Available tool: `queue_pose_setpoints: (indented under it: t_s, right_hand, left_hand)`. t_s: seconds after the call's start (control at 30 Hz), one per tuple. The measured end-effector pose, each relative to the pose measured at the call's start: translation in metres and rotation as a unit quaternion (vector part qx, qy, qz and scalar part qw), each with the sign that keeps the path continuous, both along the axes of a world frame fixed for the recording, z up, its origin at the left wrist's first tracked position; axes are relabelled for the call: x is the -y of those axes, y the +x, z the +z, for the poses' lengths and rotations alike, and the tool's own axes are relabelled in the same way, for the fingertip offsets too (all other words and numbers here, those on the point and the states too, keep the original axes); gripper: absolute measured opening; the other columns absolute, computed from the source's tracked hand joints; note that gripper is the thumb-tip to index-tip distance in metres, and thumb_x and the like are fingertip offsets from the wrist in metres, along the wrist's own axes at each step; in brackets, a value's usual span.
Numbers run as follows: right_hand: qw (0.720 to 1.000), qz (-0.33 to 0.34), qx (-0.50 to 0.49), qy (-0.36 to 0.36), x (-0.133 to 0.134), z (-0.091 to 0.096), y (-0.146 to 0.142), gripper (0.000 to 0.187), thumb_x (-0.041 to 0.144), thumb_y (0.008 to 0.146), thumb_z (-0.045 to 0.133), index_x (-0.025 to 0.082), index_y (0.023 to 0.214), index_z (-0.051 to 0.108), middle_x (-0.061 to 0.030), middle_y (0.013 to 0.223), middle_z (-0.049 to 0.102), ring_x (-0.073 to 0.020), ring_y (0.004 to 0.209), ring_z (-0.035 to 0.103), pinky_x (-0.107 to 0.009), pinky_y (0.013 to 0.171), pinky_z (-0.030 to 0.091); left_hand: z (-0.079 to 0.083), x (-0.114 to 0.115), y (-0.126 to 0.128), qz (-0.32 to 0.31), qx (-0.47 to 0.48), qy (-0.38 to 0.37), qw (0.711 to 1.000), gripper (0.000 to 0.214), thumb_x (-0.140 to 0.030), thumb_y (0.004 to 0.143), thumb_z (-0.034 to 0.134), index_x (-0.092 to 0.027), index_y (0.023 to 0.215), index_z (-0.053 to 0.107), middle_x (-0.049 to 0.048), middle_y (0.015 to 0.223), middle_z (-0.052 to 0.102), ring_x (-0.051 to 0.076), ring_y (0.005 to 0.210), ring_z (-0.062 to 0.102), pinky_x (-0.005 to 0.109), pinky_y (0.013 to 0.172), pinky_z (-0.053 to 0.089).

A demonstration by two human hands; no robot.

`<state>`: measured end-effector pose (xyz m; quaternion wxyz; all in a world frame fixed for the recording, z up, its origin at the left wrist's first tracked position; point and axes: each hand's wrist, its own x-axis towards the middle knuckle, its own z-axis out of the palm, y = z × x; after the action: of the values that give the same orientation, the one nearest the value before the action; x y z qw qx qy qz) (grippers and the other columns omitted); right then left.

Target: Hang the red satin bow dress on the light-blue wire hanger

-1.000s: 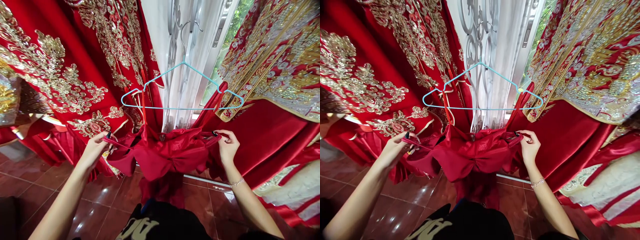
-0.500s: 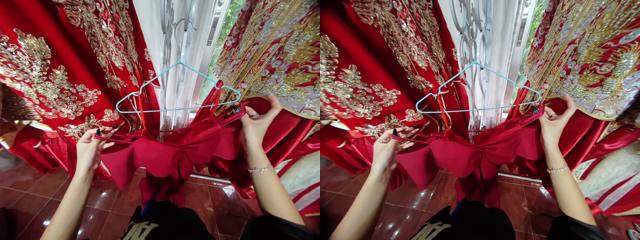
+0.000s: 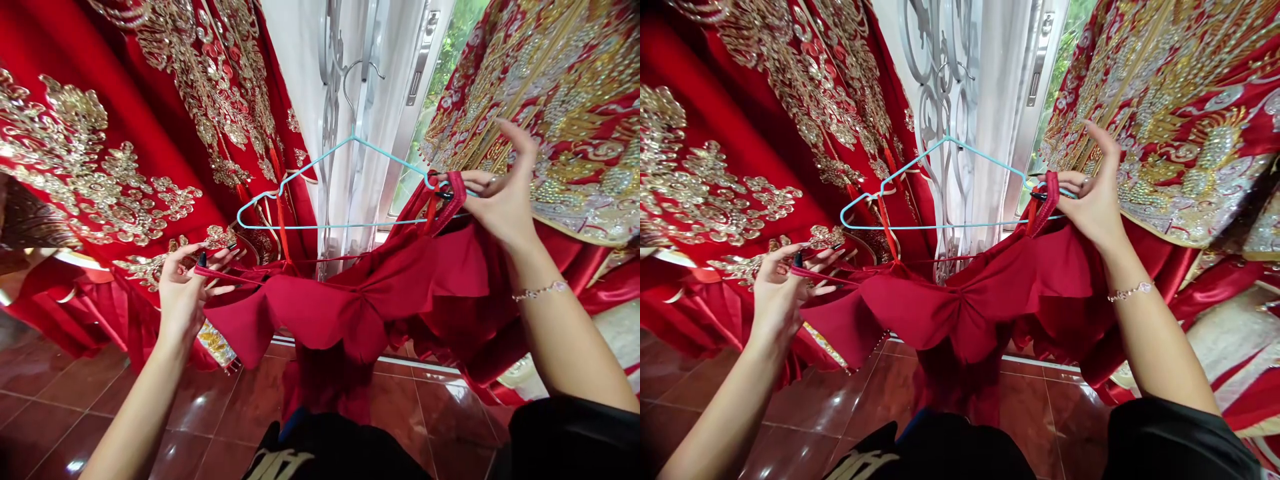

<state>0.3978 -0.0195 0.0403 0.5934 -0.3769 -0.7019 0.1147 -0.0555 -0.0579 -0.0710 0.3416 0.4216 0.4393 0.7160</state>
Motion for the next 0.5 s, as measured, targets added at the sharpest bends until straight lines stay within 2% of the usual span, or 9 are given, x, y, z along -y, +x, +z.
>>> queue_pose_setpoints:
  t_s: [0.07,0.13,0.2,0.3,0.4,0.5]
  right_hand:
    - [0.998,0.046,0.029,-0.027,-0.005,0.006,0.0,0.105,0.026,0.054,0.092,0.035,0.14,0.031,-0.0033,0.129,0.06,-0.011,0.084,0.068,-0.031,0.083,0.058]
    - [0.993,0.077,0.061,-0.063,-0.008,0.01,0.002,0.1,0.023,0.057,0.09,0.03,0.14,0.035,0.0002,0.1,0.068,-0.0117,0.079,0.065,-0.03,0.077,0.057]
    - [0.985,0.091,0.091,-0.114,-0.007,0.012,0.006,0.087,0.024,0.062,0.086,0.028,0.137,0.043,0.0013,0.089,0.065,-0.0113,0.074,0.062,-0.027,0.068,0.055]
    - [0.978,0.087,0.11,-0.152,0.0,0.011,0.012,0.066,0.03,0.071,0.079,0.029,0.131,0.052,0.0006,0.089,0.063,-0.0089,0.064,0.053,-0.022,0.052,0.044]
    - [0.987,0.027,0.109,-0.116,0.005,0.006,0.009,0.045,0.035,0.079,0.072,0.027,0.121,0.06,0.0017,0.079,0.057,-0.0076,0.057,0.044,-0.021,0.048,0.034]
    - [0.992,-0.07,0.089,-0.057,0.003,-0.005,-0.001,0.02,0.032,0.081,0.069,0.02,0.098,0.067,0.003,0.066,0.048,-0.0074,0.055,0.038,-0.023,0.05,0.029]
  left_hand:
    - [0.0,0.003,0.001,-0.01,0.002,-0.001,1.0,0.055,-0.034,0.063,0.089,-0.027,0.106,0.057,-0.0006,0.082,0.078,0.029,0.1,0.075,0.031,0.058,0.067]
    - [0.0,0.004,0.001,-0.018,0.001,-0.001,1.0,0.057,-0.034,0.061,0.09,-0.027,0.106,0.057,-0.0008,0.082,0.078,0.03,0.099,0.075,0.035,0.063,0.068]
    - [0.001,0.002,0.001,-0.022,-0.008,0.007,1.0,0.056,-0.036,0.063,0.089,-0.027,0.107,0.057,0.0002,0.084,0.078,0.03,0.1,0.075,0.039,0.068,0.068]
    - [0.004,-0.005,-0.001,-0.026,-0.032,0.025,0.999,0.058,-0.039,0.064,0.089,-0.025,0.109,0.055,0.0032,0.087,0.078,0.031,0.101,0.075,0.045,0.076,0.067]
    - [0.012,-0.017,-0.005,-0.018,-0.053,0.044,0.997,0.062,-0.044,0.063,0.088,-0.023,0.109,0.053,0.0052,0.093,0.077,0.029,0.1,0.075,0.043,0.079,0.066]
    - [0.027,-0.031,-0.007,-0.029,-0.091,0.044,0.994,0.062,-0.046,0.066,0.085,-0.024,0.112,0.048,0.0053,0.101,0.075,0.024,0.097,0.075,0.038,0.08,0.066]
